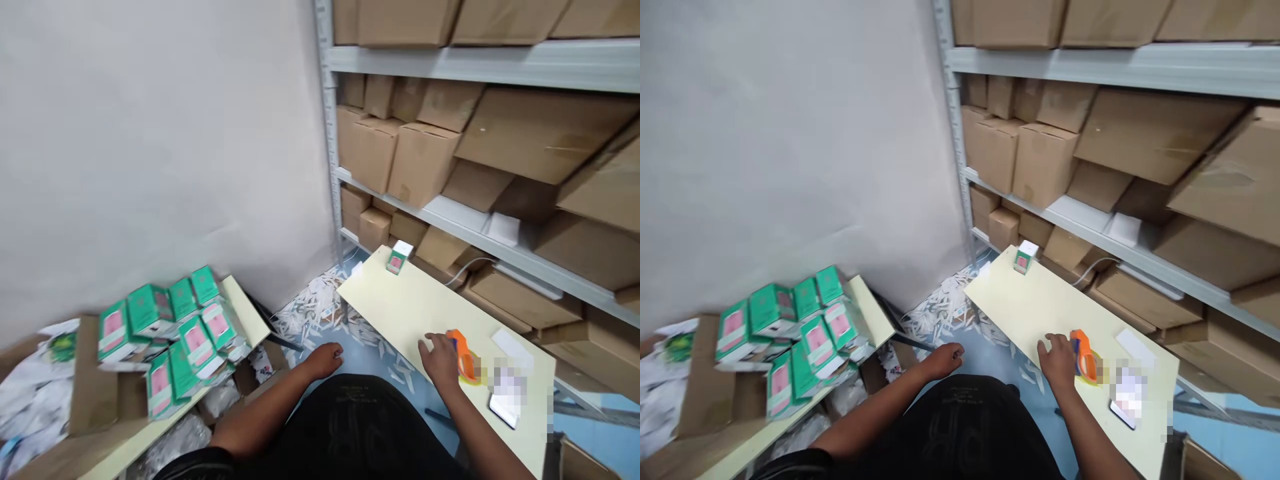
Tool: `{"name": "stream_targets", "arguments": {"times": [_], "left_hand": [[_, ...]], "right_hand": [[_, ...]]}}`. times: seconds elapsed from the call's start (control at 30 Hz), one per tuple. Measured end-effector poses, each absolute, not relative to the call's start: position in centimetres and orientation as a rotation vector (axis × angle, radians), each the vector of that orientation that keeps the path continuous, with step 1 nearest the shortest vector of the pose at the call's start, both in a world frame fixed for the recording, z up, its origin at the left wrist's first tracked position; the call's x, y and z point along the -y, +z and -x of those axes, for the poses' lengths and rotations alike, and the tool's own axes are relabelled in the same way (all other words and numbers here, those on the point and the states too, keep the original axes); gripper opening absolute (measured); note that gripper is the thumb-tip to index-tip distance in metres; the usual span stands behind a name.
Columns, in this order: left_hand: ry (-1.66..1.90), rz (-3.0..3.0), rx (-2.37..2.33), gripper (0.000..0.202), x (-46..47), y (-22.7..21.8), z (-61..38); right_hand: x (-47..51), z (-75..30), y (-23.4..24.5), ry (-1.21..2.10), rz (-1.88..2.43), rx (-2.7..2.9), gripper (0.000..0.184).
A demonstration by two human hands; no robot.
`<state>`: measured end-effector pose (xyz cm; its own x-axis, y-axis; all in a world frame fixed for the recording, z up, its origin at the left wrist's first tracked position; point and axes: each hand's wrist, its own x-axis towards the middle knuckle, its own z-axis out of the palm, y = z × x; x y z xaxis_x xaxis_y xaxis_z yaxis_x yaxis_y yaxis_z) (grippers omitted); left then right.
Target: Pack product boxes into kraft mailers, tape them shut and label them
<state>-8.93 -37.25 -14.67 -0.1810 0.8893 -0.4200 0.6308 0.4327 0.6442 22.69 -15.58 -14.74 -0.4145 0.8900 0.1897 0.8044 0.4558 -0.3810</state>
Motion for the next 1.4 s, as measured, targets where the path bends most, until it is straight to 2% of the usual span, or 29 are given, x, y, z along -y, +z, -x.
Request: {"name": "stream_targets", "arguments": {"times": [0.33,0.57,0.97,1.23,1.4], "left_hand": [[0.562,-1.042,-2.028,0.015,54.1,-15.7,15.3],[0.743,-0.869,-2.147,0.022,60.3,-16.1,16.1],[1.149,-0.144,-2.436,0.026,66.4,-15.9,10.7],[1.314,0.265,-2.505,0.031,70.8,-14.9,3.9],[1.503,0.545,-2.544,0.029,77.7,-13.4,4.5]], "right_hand": [[25.3,-8.5,-13.7,0.511,1.158,2.502,0.036],[28.1,-3.3,-13.7,0.694,0.885,2.607,0.037],[27.8,8.7,-13.5,1.116,0.339,2.891,0.045],[34.1,14.8,-12.1,1.316,-0.006,2.941,0.044],[40.6,17.0,-10.0,1.384,-0.18,2.901,0.043]]}}
